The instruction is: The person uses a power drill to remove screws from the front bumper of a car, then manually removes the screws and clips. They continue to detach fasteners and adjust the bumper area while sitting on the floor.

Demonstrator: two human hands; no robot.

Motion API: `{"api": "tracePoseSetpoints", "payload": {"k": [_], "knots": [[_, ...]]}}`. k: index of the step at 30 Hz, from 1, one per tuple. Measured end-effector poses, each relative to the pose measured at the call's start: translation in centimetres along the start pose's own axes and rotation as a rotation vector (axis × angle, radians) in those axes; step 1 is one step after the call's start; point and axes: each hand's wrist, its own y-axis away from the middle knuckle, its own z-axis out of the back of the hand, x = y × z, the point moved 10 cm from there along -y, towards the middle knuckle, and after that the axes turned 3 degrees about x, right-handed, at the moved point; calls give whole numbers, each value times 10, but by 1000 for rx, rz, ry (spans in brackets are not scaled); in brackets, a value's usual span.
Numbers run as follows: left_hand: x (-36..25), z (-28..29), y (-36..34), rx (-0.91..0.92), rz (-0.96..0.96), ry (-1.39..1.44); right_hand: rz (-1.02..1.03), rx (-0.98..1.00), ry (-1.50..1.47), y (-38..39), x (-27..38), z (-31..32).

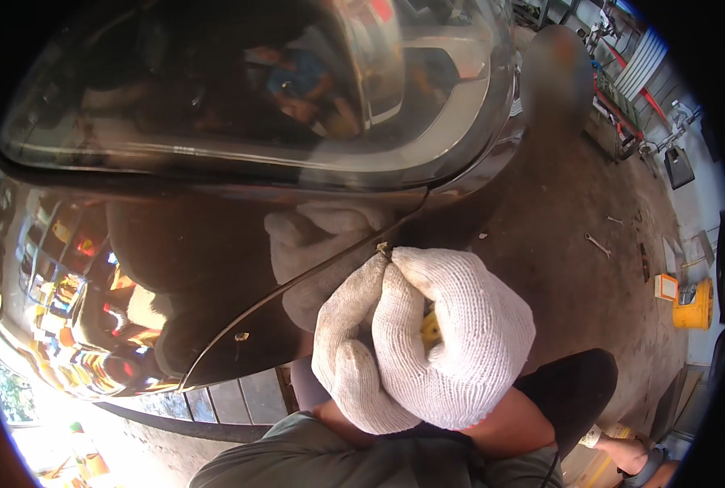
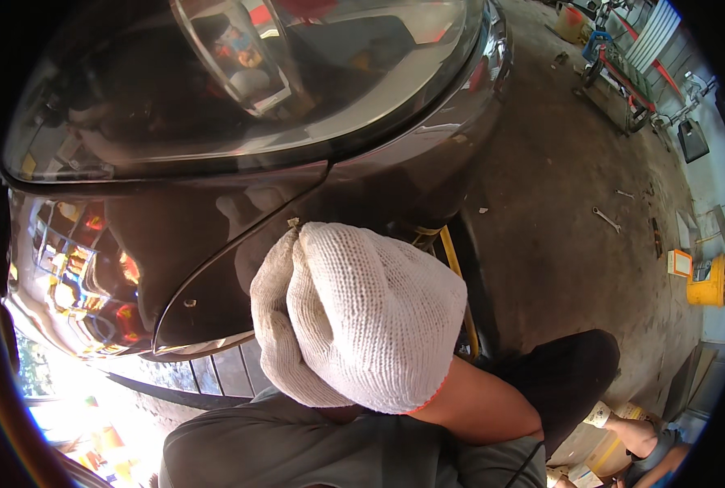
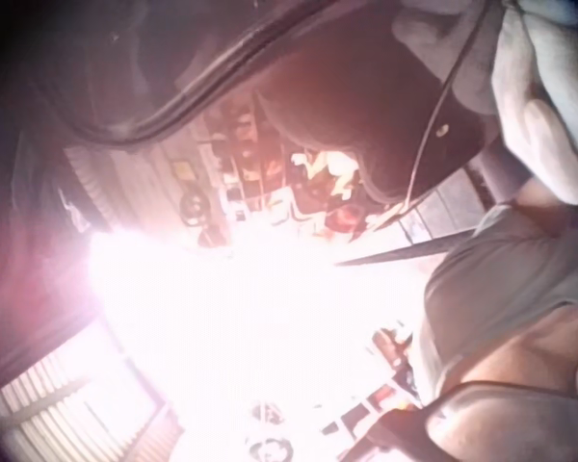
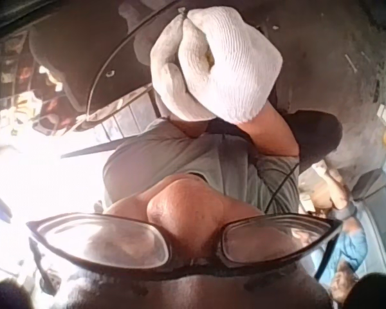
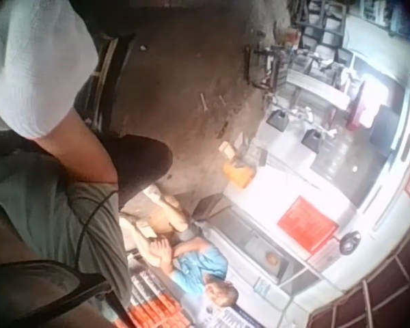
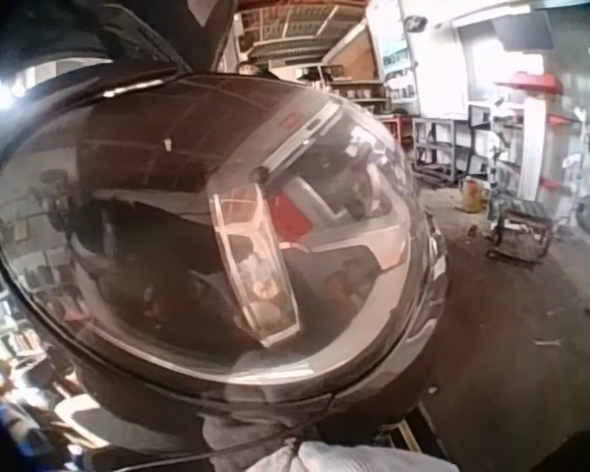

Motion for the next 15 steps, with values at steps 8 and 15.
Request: {"api": "tracePoseSetpoints", "payload": {"k": [8, 15], "knots": [[-3, -1, -3, 18, 30, 22, -185, 117, 1, -4, -4, 1], [-9, 7, -25, 241, 144, -41, -425, -74, -213, 14, -8, -9]]}}
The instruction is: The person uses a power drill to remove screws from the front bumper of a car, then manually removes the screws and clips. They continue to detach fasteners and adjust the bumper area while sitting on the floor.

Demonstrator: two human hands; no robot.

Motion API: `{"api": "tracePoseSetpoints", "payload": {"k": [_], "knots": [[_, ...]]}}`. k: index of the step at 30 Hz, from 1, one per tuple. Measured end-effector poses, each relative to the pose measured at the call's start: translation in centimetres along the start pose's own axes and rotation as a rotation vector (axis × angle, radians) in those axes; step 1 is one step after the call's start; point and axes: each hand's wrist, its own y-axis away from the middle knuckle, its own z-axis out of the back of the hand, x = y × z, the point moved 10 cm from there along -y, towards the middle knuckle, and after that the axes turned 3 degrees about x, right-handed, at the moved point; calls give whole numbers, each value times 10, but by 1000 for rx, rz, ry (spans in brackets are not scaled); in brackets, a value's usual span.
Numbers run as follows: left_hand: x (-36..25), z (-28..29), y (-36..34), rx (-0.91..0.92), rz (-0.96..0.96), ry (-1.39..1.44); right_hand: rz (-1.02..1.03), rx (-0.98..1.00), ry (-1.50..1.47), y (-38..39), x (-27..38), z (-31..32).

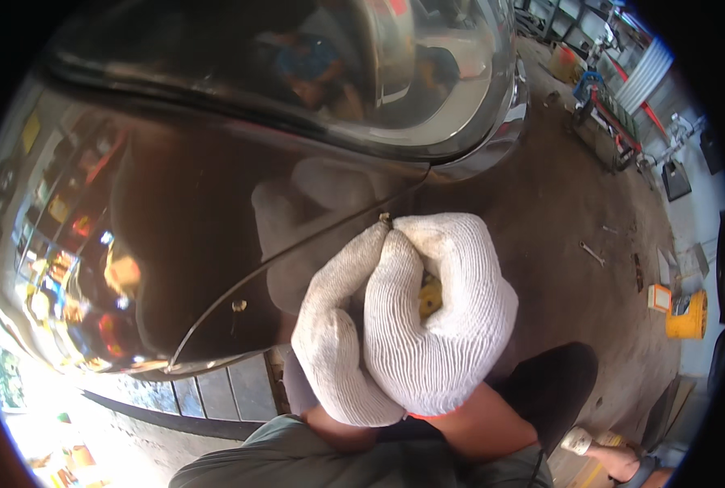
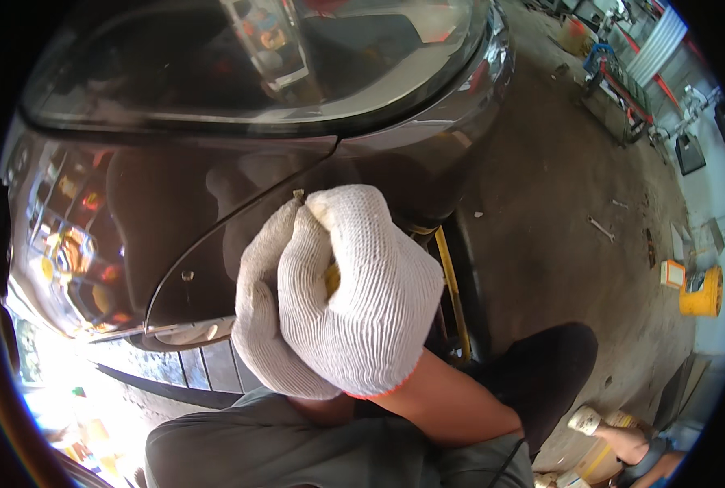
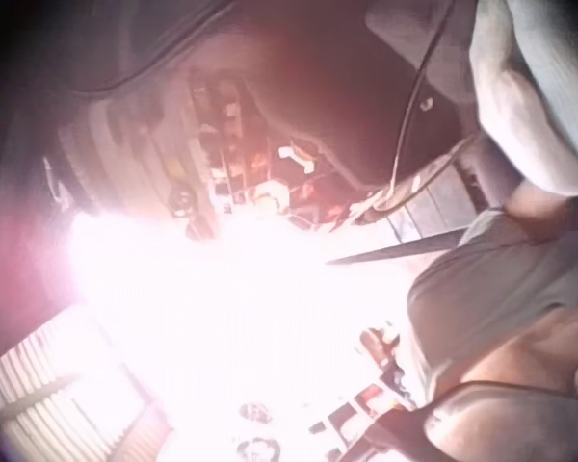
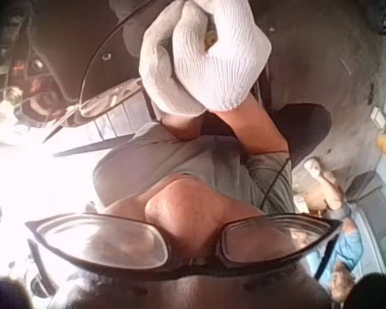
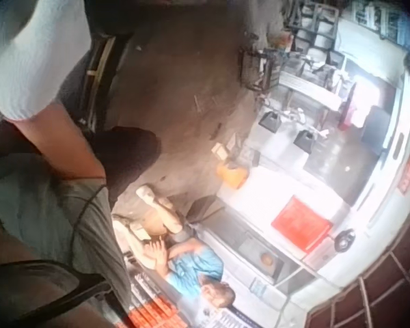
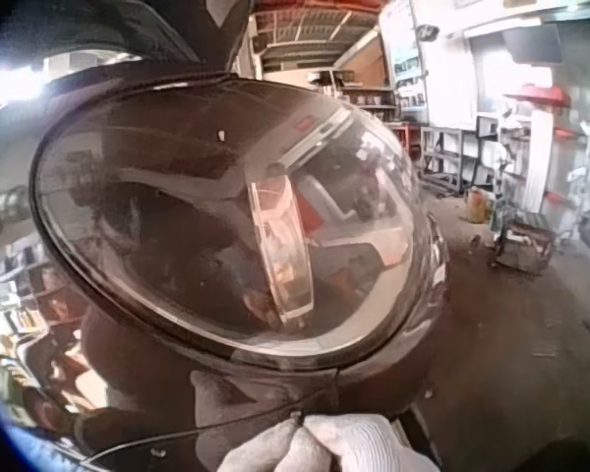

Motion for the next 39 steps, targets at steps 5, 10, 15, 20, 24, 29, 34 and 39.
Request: {"api": "tracePoseSetpoints", "payload": {"k": [5, 10, 15, 20, 24, 29, 34, 39], "knots": [[-19, -14, -11, 177, -10, 2, -176, -135, -129, 16, -39, 5], [-33, -17, 3, 134, -137, -34, -95, -66, -204, 26, -53, 29], [-78, -30, 14, -111, -646, -590, -145, -180, -329, 34, -90, 88], [-33, -130, 56, 671, -493, -451, -241, -338, -713, 22, -114, 122], [-72, -74, 27, 230, -699, -637, -235, -429, -619, 13, -121, 156], [11, -141, 83, 1095, -349, -870, -283, -236, -881, 9, -133, 136], [-48, -60, 32, 228, -709, -410, -96, -212, -505, 4, -107, 126], [-24, -79, 61, 472, -447, -287, -116, 123, -435, 3, -92, 74]]}}
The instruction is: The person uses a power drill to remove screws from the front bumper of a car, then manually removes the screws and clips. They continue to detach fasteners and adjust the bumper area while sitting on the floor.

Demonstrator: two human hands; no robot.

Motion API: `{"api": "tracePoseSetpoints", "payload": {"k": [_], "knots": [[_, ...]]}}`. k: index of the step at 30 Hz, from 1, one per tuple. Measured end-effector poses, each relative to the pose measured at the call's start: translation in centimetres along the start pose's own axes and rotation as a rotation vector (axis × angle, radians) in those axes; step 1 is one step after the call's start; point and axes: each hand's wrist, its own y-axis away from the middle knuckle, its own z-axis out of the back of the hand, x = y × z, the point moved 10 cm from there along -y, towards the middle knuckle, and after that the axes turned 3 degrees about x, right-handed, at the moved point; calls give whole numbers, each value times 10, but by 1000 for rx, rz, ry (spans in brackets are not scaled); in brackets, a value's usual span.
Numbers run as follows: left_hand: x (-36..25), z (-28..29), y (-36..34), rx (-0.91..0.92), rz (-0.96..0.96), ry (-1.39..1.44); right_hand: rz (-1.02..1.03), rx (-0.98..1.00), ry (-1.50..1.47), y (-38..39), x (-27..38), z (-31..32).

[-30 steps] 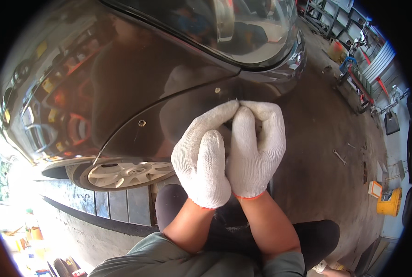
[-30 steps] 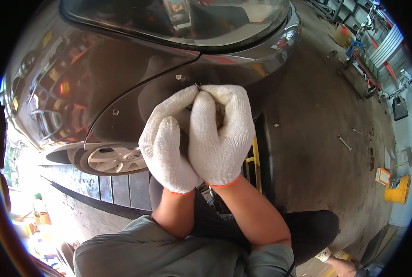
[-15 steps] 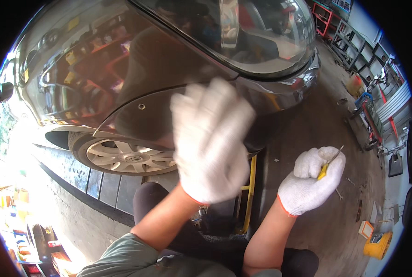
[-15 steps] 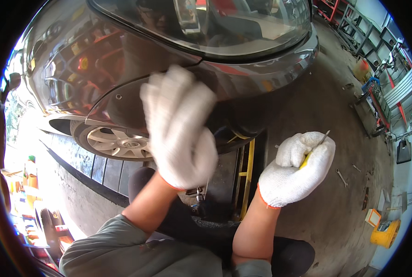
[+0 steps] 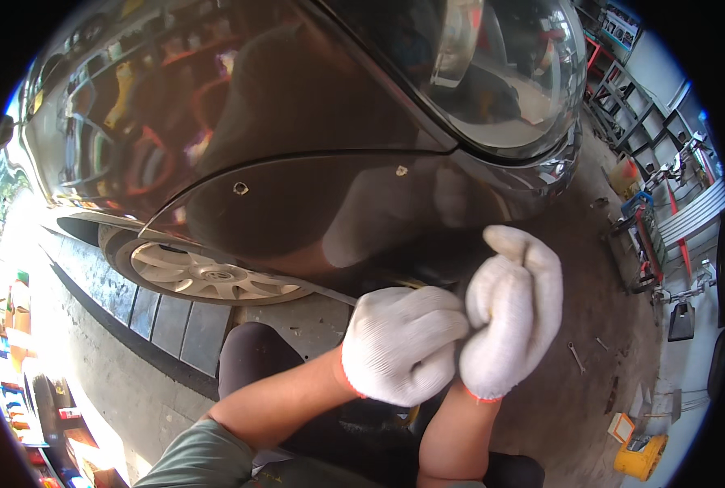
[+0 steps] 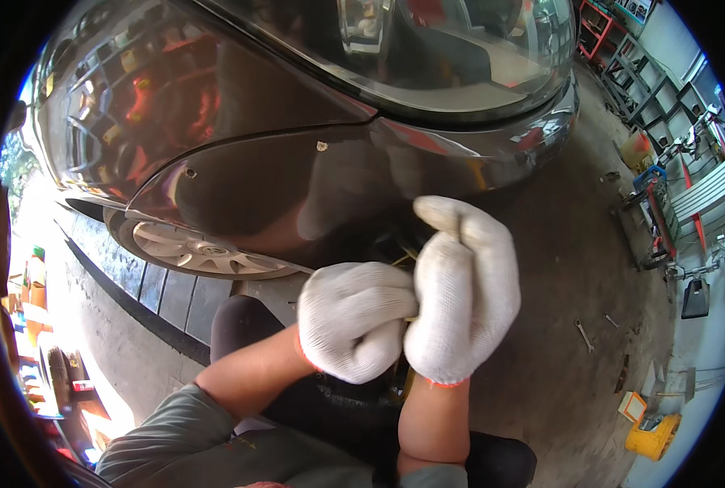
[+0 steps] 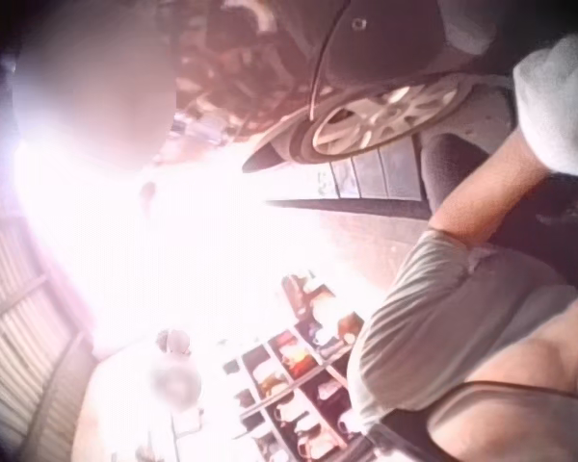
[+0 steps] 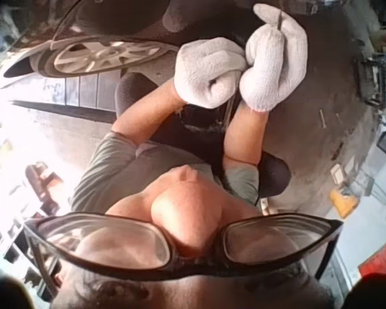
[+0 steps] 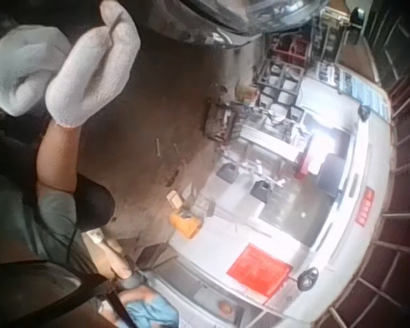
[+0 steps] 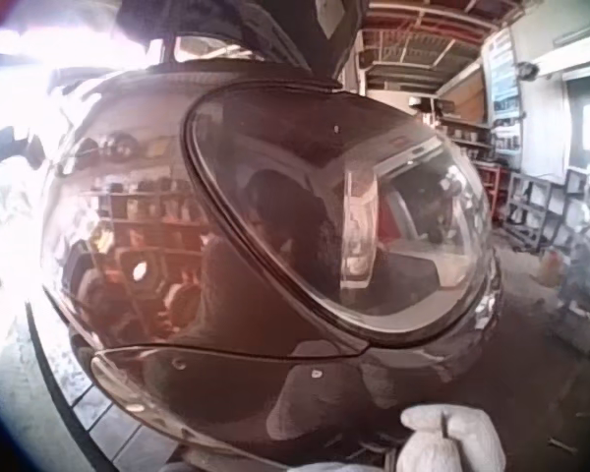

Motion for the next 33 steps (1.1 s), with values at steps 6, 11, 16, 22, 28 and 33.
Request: {"api": "tracePoseSetpoints", "payload": {"k": [6, 11, 16, 22, 28, 33], "knots": [[10, 61, -8, -399, -49, -294, 325, 304, 336, -21, 16, -62], [12, 60, -14, -374, -78, -319, 466, 326, 593, -20, 27, -74], [26, 57, -12, -288, -65, -204, 521, 319, 544, -18, 14, -76], [33, 47, -10, -176, -48, -141, 715, 291, 663, -7, 20, -76], [37, 48, -9, -145, -35, -141, 734, 295, 705, -8, 25, -82], [39, 50, -7, -106, -30, -9, 637, 277, 711, -6, 28, -83]]}}
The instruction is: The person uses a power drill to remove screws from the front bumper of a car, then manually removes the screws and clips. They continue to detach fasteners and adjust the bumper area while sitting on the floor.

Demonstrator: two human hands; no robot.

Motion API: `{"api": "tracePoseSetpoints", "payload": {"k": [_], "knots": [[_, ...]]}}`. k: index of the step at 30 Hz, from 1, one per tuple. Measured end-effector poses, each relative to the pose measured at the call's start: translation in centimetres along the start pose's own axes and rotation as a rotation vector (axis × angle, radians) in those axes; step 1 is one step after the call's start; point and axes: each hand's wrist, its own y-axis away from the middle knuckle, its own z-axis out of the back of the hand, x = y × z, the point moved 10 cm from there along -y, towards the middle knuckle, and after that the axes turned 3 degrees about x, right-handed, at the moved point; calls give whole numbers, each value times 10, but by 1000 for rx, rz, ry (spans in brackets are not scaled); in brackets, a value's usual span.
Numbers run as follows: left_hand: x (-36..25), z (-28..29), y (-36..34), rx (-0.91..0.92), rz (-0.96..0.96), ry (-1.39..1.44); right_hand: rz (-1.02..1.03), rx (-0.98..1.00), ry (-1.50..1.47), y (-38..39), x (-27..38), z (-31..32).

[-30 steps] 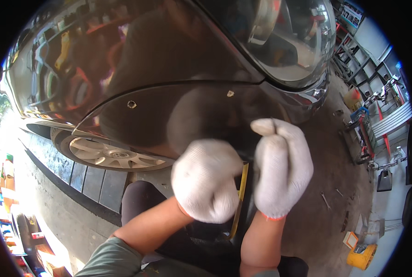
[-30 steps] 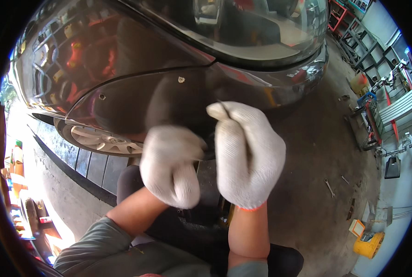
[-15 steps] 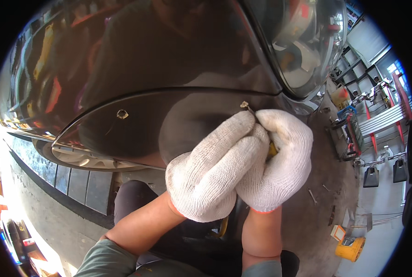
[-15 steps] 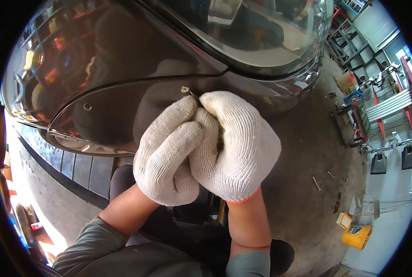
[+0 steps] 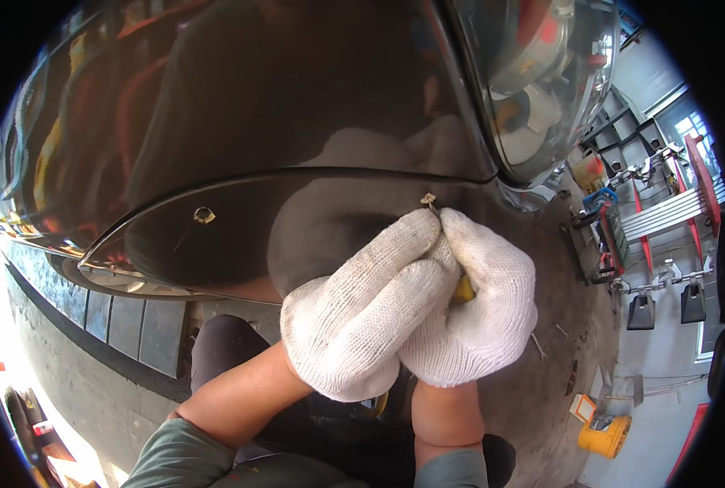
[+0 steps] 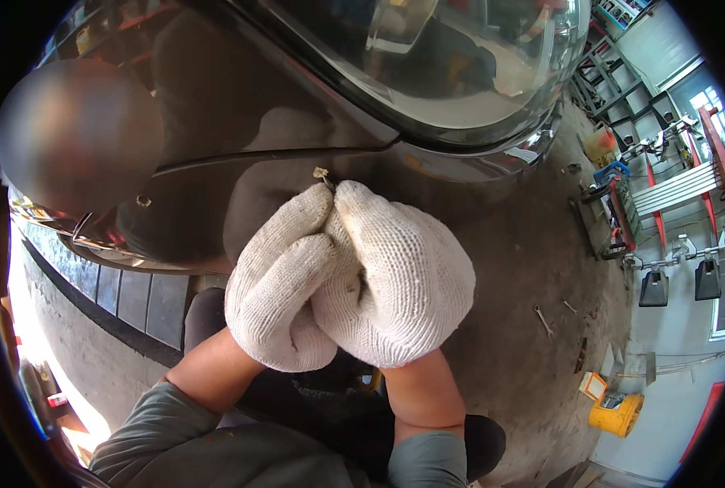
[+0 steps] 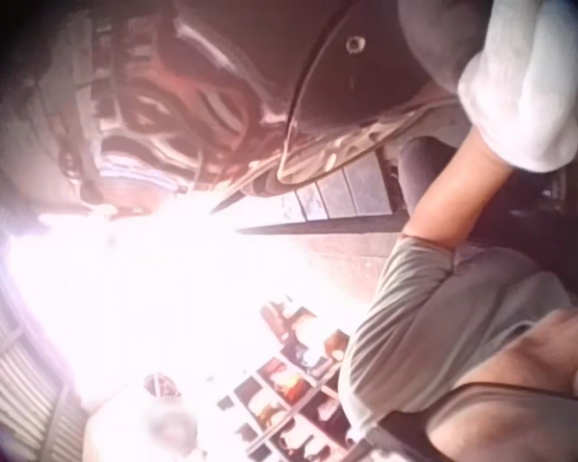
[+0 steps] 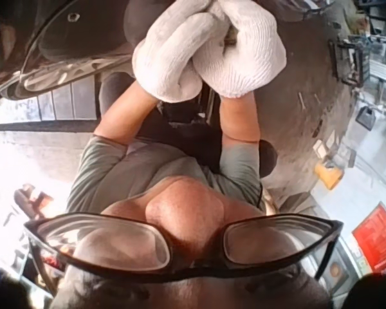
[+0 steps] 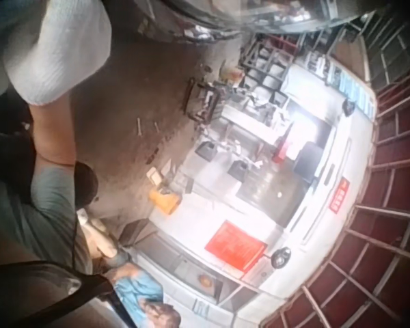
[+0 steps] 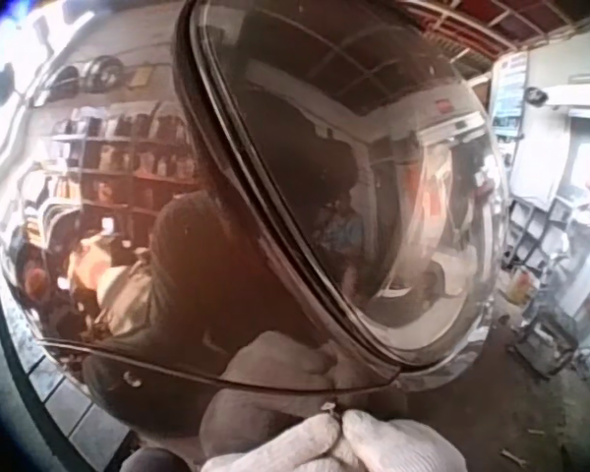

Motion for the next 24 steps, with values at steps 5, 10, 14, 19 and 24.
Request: {"api": "tracePoseSetpoints", "payload": {"k": [5, 10, 14, 19, 24], "knots": [[5, 2, 6, 7, 44, 159, -82, -66, 39, 9, -6, 2], [16, 5, -4, 7, 204, 366, -193, -64, -8, 2, 5, 3], [25, -2, 4, 29, 458, 534, -247, -75, 10, 1, 7, 4], [9, 16, 0, -95, 160, 276, -237, -84, -35, -6, 11, 3], [16, 19, 0, -93, 363, 361, -416, 31, 66, -23, 24, -1]]}}
